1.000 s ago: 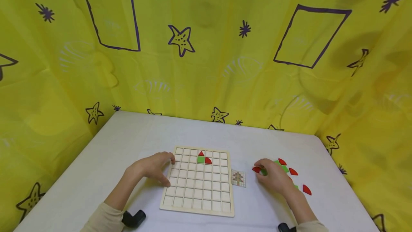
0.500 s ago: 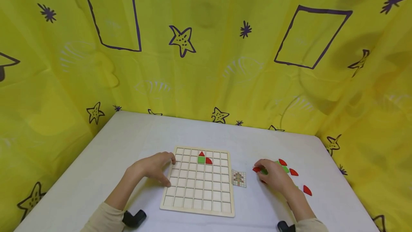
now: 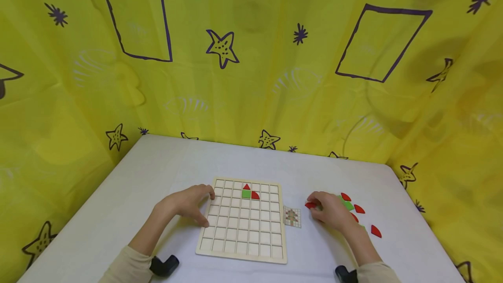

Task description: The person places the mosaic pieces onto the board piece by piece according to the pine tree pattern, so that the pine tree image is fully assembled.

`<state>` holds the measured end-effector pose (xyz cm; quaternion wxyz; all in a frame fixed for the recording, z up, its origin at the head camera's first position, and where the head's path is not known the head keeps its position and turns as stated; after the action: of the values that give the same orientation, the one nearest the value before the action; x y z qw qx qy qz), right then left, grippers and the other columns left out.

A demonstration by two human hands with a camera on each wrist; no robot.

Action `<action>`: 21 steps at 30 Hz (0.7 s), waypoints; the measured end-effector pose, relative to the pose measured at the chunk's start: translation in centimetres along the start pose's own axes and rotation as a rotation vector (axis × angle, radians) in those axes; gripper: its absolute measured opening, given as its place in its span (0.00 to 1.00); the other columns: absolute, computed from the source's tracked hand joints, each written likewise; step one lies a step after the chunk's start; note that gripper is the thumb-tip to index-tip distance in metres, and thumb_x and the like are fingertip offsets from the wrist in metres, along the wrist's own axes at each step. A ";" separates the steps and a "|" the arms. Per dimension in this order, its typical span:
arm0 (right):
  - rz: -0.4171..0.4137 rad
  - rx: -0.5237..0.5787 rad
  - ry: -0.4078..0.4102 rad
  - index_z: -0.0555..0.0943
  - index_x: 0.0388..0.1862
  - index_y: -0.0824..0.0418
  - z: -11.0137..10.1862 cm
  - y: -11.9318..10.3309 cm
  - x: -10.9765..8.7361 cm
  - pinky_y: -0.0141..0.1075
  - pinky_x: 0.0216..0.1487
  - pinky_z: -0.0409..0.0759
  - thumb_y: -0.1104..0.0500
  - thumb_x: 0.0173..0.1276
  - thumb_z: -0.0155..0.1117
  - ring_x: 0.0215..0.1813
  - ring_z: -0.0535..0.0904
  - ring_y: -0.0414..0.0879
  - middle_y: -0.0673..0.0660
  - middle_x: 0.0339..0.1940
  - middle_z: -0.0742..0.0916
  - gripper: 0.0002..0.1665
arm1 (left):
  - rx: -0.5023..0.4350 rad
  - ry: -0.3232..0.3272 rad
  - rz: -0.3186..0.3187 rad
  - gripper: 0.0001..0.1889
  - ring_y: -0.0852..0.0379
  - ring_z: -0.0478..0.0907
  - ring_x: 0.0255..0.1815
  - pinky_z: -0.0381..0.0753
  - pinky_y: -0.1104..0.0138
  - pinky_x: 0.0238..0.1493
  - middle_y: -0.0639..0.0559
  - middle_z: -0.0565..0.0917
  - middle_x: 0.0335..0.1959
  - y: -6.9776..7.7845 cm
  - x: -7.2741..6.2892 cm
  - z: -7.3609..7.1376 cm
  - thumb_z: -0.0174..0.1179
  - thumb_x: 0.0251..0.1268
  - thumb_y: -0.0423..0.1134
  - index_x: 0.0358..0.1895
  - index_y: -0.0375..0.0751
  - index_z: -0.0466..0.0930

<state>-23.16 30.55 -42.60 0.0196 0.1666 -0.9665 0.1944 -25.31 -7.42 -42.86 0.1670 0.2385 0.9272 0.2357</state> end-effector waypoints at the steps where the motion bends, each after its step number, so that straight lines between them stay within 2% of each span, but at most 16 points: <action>1: -0.005 0.004 0.000 0.86 0.43 0.60 0.0 -0.2 0.1 0.43 0.45 0.83 0.65 0.60 0.74 0.40 0.80 0.43 0.47 0.38 0.87 0.11 | -0.001 0.001 0.000 0.32 0.50 0.74 0.52 0.75 0.51 0.58 0.50 0.79 0.50 0.0 0.0 0.0 0.85 0.40 0.41 0.49 0.44 0.76; 21: -0.141 0.045 0.015 0.86 0.43 0.58 1.1 -5.7 3.1 0.43 0.44 0.83 0.63 0.63 0.75 0.40 0.80 0.43 0.45 0.37 0.87 0.10 | 0.002 0.006 0.007 0.31 0.51 0.73 0.50 0.76 0.51 0.56 0.51 0.79 0.49 0.0 0.0 0.1 0.85 0.39 0.41 0.48 0.44 0.76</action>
<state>-24.16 24.19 -41.22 0.0370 0.2333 -0.9475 0.2153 -25.27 -7.45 -42.92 0.1631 0.2410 0.9272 0.2359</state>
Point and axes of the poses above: each hand's wrist, its own x-axis towards the middle knuckle, its own z-axis out of the palm, y = z × x, the point moved 6 cm from there along x, towards the middle knuckle
